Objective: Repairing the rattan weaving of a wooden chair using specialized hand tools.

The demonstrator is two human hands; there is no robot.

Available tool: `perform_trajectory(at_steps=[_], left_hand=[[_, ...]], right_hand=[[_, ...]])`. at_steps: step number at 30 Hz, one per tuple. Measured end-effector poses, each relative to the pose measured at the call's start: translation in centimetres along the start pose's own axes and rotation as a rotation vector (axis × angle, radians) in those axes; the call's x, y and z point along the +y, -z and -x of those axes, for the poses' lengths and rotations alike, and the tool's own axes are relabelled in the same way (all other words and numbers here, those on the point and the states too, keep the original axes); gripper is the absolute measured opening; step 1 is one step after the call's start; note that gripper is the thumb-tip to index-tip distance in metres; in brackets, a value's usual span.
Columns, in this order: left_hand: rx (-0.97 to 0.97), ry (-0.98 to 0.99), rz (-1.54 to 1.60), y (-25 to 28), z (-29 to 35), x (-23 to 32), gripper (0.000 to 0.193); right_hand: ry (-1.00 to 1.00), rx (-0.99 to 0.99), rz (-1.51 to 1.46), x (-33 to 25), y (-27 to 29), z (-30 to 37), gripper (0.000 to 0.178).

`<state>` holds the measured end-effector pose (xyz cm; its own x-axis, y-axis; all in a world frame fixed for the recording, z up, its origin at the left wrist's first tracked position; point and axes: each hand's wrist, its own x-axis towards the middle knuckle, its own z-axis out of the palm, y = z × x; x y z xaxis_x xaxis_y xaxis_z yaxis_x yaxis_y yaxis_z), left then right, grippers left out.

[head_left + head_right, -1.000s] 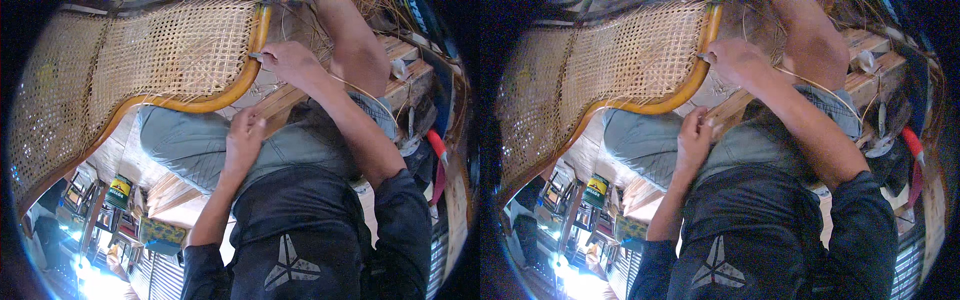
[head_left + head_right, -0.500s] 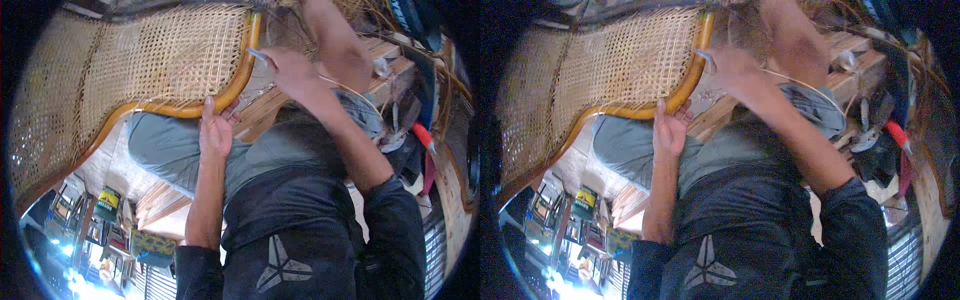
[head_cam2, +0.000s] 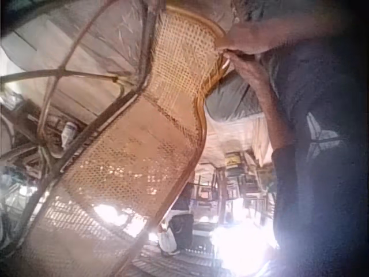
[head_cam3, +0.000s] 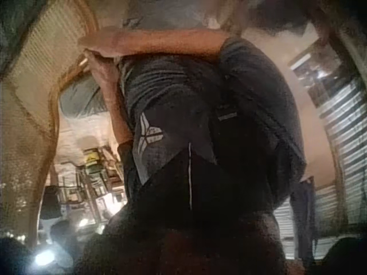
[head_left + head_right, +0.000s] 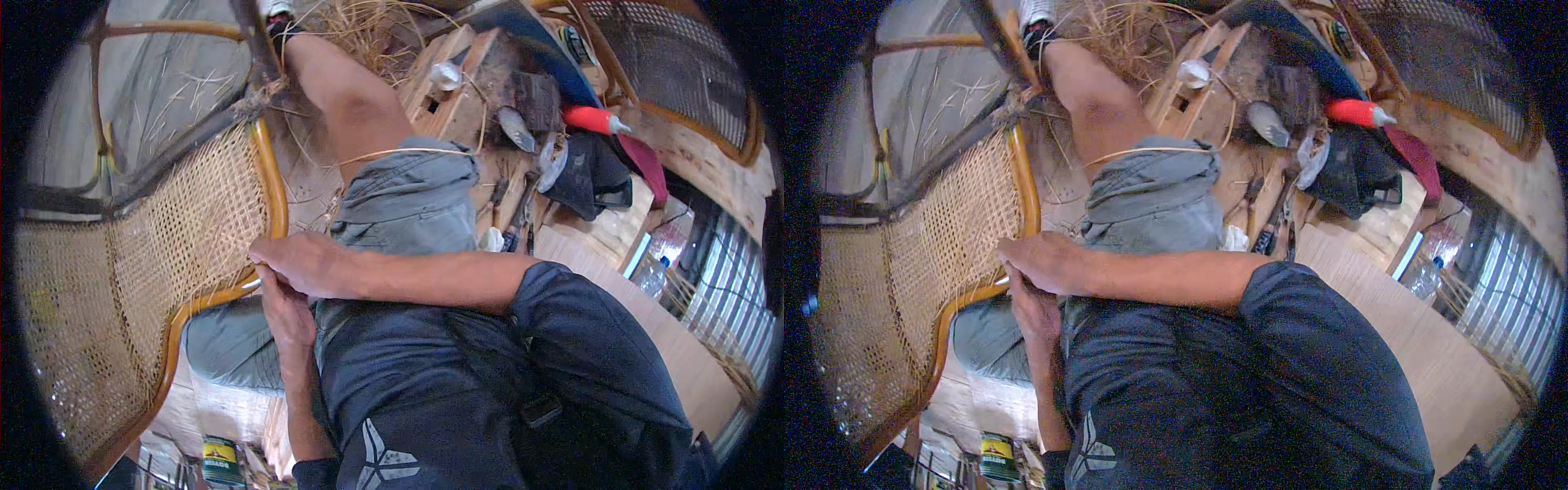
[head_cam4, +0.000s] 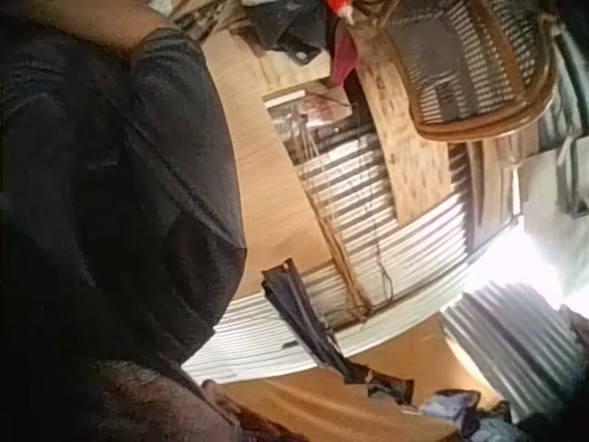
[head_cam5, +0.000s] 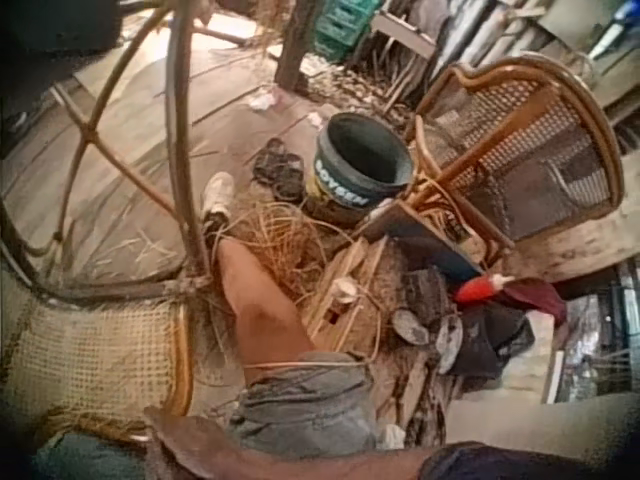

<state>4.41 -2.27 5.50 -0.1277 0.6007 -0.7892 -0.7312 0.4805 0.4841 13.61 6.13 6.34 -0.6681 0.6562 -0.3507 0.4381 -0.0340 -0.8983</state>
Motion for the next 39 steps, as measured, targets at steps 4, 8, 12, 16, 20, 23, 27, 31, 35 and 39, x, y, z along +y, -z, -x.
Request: perform_trajectory(at_steps=[4,8,12,16,20,23,27,31,35,39], left_hand=[[-0.142,-0.331,-0.381,-0.9,0.2,0.4,0.04],[0.011,-0.232,-0.265,-2.6,-0.2,1.4,0.035],[0.098,-0.307,-0.465,-1.3,0.1,1.2,0.027],[0.107,-0.338,-0.436,2.9,-0.3,-0.6,0.023],[0.204,-0.232,-0.511,4.3,-0.4,-2.4,0.019],[0.234,-0.282,-0.66,4.6,-0.3,-2.8,0.019],[0.243,-0.289,-0.663,4.3,-0.1,-2.4,0.022],[0.265,-0.325,-0.636,5.1,0.5,-2.5,0.024],[0.305,-0.459,-0.891,6.8,-1.0,-3.8,0.024],[0.335,-0.186,-0.623,5.7,0.0,-3.4,0.025]], right_hand=[[0.067,0.021,0.036,-0.4,1.0,2.1,0.021],[0.045,0.599,0.163,5.1,8.8,10.3,0.015],[-0.435,0.897,0.364,15.0,18.2,20.6,0.019],[-0.645,0.934,0.276,19.2,19.6,25.4,0.022],[-0.549,0.865,0.395,21.2,18.5,23.9,0.031],[-0.865,0.832,0.606,16.8,16.8,20.1,0.037],[-0.664,0.802,0.652,20.0,16.6,20.2,0.039],[-0.431,0.868,0.663,19.1,16.6,20.8,0.032],[-0.329,0.88,0.064,14.0,17.2,20.0,0.021],[-0.183,0.65,-0.317,2.3,14.4,12.4,0.019]])
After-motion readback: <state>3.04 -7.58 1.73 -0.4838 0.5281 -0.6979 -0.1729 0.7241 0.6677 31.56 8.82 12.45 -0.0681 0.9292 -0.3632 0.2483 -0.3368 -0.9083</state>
